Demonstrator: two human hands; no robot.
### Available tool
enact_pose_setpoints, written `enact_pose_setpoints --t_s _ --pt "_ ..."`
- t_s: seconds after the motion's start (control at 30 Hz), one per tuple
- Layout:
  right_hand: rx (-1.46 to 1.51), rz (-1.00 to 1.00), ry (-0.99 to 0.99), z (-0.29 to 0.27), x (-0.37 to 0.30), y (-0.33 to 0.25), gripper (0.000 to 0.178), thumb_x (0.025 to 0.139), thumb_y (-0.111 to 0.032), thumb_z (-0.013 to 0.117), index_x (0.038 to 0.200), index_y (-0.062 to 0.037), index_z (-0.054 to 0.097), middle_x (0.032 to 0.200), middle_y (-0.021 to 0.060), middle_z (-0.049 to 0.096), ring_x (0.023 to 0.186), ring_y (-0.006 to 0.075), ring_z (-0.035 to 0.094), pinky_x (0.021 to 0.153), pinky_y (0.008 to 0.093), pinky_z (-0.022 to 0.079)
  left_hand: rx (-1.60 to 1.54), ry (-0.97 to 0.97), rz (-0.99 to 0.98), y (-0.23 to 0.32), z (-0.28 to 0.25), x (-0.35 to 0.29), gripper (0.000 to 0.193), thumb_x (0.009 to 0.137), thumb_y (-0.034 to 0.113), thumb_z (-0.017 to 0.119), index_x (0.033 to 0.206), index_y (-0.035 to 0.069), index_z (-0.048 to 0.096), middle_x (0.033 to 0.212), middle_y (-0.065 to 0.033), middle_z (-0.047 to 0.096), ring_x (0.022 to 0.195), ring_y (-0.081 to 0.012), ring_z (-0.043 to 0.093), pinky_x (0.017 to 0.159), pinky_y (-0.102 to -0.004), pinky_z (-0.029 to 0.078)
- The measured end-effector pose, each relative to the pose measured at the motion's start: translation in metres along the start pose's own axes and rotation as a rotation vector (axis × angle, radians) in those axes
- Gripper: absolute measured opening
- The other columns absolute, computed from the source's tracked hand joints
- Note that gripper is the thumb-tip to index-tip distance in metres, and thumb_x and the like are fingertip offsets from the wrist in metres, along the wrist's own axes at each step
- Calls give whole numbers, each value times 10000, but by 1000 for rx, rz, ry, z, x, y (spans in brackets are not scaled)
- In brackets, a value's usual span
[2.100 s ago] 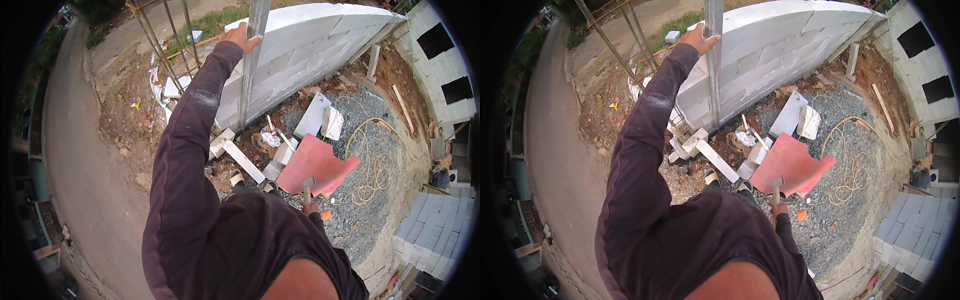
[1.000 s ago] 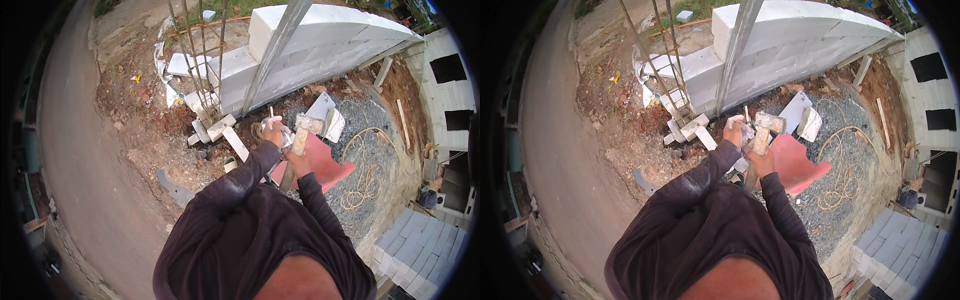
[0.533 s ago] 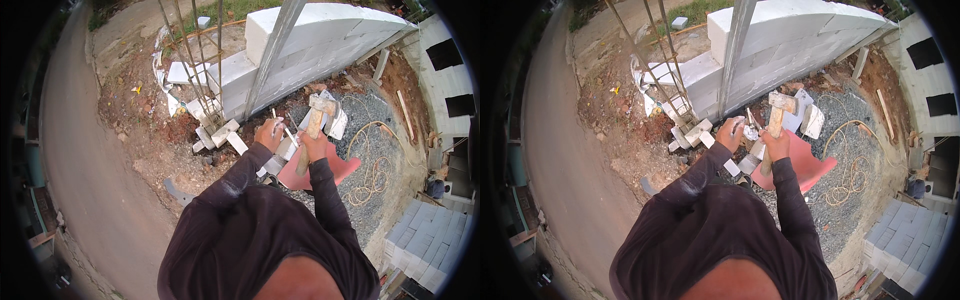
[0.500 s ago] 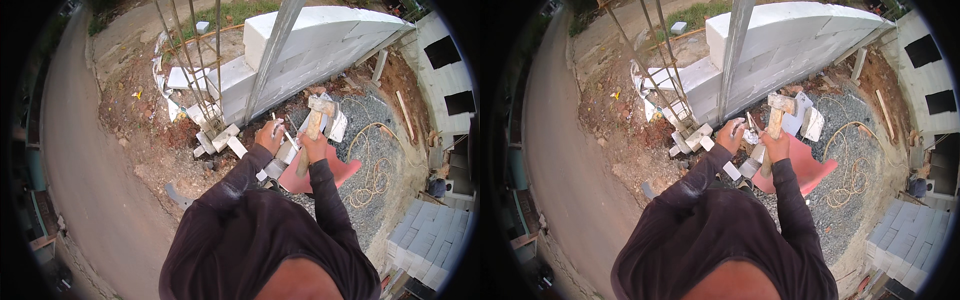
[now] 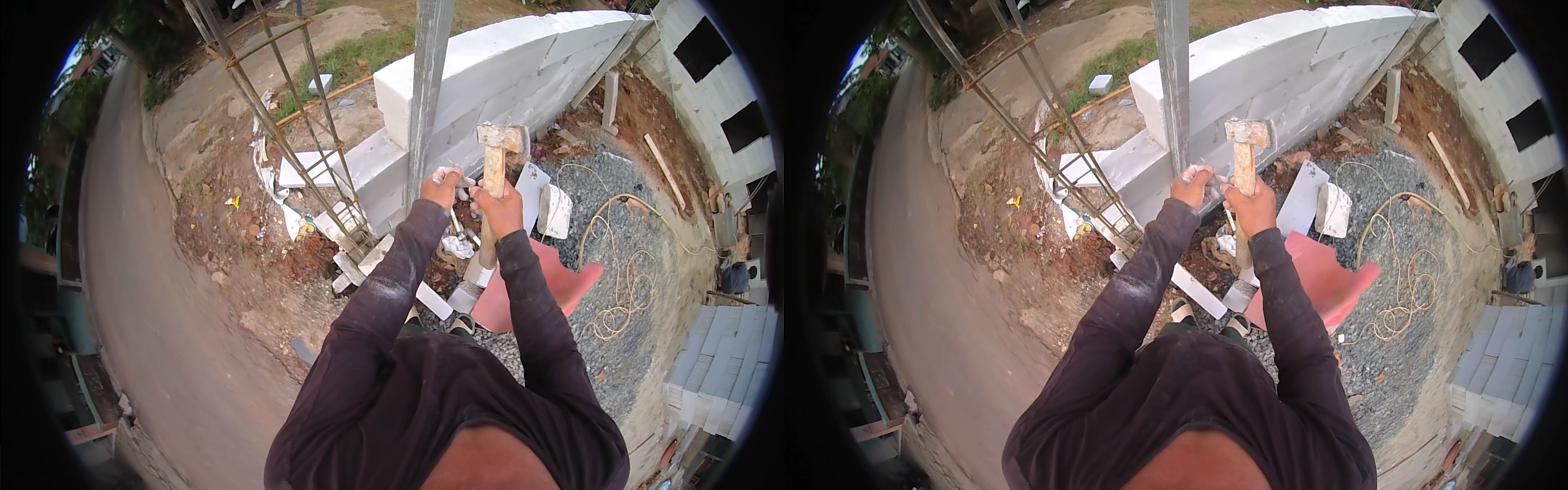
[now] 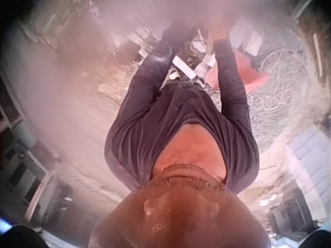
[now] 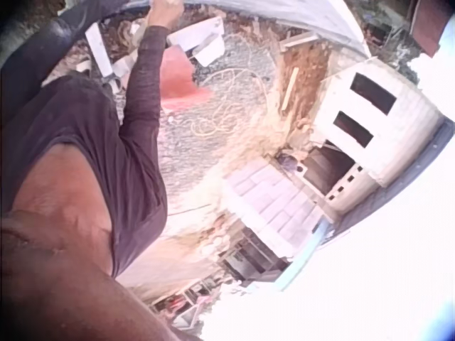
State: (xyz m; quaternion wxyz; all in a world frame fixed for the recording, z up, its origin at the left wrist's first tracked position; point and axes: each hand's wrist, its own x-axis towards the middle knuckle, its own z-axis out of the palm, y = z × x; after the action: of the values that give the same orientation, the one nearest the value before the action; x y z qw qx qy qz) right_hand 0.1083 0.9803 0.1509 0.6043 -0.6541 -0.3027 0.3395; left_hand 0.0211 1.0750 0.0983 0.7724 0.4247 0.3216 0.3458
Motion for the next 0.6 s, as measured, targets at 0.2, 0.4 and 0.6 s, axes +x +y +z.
enact_pose_setpoints --t_s 0.2,0.4,0.6 --pt "-2 11 90 -4 -9 9 215 740 -138 659 857 0 543 693 22 550 535 76 507 490 222 425 16 136 -30 31 1 33 200 875 228 477 916 37 522 840 -112 657 514 -112 531 453 -228 380" --pt "-52 12 154 -6 -19 38 266 741 -181 661 893 8 551 690 29 554 538 76 496 499 234 422 -3 125 8 36 -6 58 193 880 227 466 912 46 526 851 -118 658 505 -114 539 439 -234 382" --pt "-91 31 185 1 -21 64 255 749 -186 645 879 12 551 714 39 569 621 111 516 597 266 432 -14 159 8 37 -8 68 160 877 198 458 909 55 522 858 -131 654 552 -136 570 465 -246 395"
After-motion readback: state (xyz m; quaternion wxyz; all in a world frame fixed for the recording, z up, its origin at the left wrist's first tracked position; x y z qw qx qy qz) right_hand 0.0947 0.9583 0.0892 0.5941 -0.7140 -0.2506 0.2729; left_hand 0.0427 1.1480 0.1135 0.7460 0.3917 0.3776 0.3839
